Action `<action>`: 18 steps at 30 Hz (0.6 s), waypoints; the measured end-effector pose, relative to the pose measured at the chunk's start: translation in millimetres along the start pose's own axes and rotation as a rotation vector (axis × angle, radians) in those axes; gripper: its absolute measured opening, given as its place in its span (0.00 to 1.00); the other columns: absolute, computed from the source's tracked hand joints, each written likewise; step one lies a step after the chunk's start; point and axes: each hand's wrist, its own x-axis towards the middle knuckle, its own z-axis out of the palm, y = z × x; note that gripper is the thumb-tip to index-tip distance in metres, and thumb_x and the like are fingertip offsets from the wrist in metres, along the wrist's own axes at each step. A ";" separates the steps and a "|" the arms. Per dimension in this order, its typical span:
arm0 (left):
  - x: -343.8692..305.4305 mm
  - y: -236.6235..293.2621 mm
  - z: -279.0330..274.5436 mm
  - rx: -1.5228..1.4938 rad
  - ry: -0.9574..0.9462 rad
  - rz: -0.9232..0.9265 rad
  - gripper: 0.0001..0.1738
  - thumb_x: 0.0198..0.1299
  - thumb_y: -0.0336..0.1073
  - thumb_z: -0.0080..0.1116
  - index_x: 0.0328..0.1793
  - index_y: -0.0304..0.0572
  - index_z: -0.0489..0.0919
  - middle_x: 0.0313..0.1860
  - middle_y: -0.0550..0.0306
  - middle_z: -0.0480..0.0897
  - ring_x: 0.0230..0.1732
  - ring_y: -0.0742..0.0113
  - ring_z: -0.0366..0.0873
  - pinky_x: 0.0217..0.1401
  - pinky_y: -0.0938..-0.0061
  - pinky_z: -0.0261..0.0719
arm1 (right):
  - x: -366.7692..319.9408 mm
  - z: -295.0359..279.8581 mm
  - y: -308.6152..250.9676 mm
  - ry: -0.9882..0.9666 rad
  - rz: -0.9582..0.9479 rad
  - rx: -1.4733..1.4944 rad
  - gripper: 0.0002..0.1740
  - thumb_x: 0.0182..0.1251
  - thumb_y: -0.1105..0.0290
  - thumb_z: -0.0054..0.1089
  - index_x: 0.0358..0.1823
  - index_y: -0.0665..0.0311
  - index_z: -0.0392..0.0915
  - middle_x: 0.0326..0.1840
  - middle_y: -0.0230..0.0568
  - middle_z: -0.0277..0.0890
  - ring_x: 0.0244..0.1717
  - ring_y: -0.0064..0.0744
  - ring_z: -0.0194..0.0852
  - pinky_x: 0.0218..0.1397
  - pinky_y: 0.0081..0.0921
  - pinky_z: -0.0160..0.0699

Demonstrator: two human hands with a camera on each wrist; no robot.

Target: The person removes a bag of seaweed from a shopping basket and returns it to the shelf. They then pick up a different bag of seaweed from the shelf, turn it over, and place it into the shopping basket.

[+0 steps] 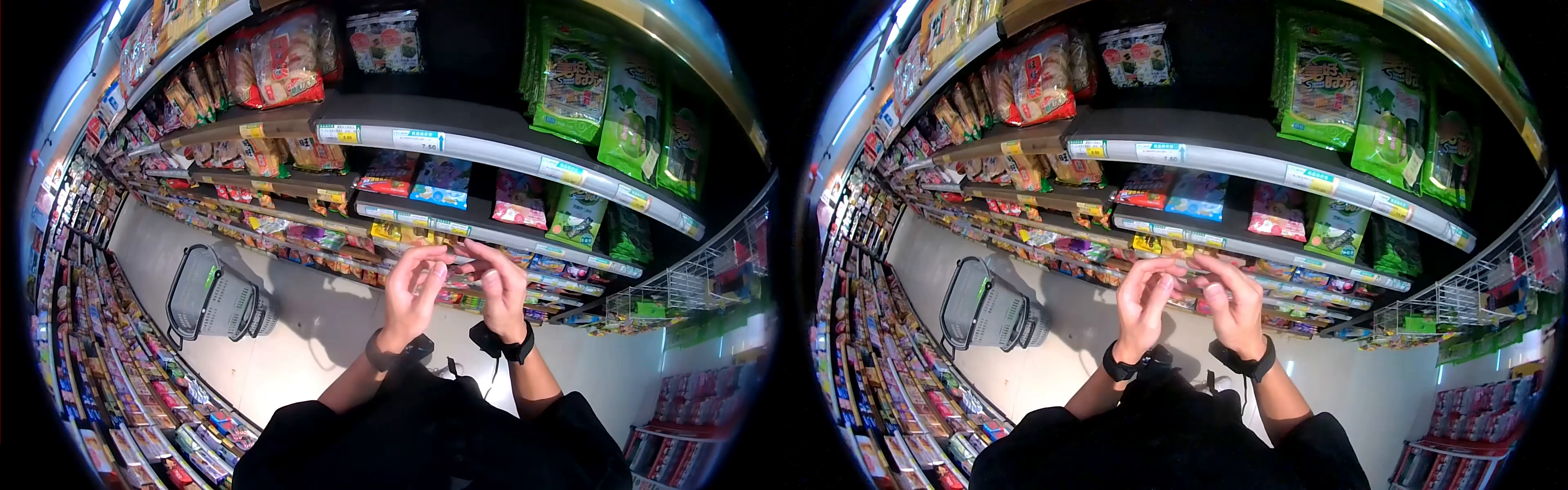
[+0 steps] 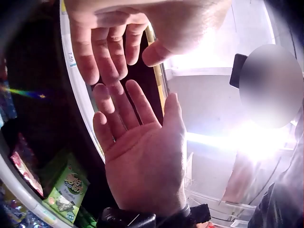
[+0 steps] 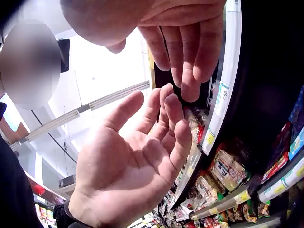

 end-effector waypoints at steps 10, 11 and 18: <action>10.2 -3.9 -5.8 -0.059 -0.019 -0.036 0.14 0.69 0.29 0.54 0.58 0.33 0.75 0.47 0.52 0.81 0.48 0.70 0.80 0.49 0.76 0.80 | 11.1 8.0 8.0 0.028 0.047 -0.065 0.21 0.77 0.62 0.43 0.53 0.72 0.80 0.47 0.51 0.83 0.41 0.36 0.85 0.44 0.27 0.81; 16.3 -8.2 -6.0 -0.070 -0.038 -0.037 0.14 0.69 0.29 0.54 0.58 0.33 0.75 0.47 0.52 0.81 0.48 0.70 0.80 0.49 0.76 0.80 | 14.3 7.3 8.2 0.026 0.010 -0.136 0.20 0.77 0.63 0.45 0.52 0.72 0.80 0.47 0.51 0.83 0.41 0.36 0.85 0.45 0.27 0.81; 52.0 -15.2 6.9 -0.150 -0.161 0.001 0.13 0.69 0.29 0.53 0.58 0.33 0.74 0.47 0.52 0.83 0.45 0.72 0.80 0.49 0.78 0.79 | 30.9 -5.6 -8.2 0.130 0.050 -0.167 0.17 0.75 0.65 0.49 0.52 0.71 0.80 0.46 0.50 0.83 0.40 0.34 0.85 0.44 0.27 0.81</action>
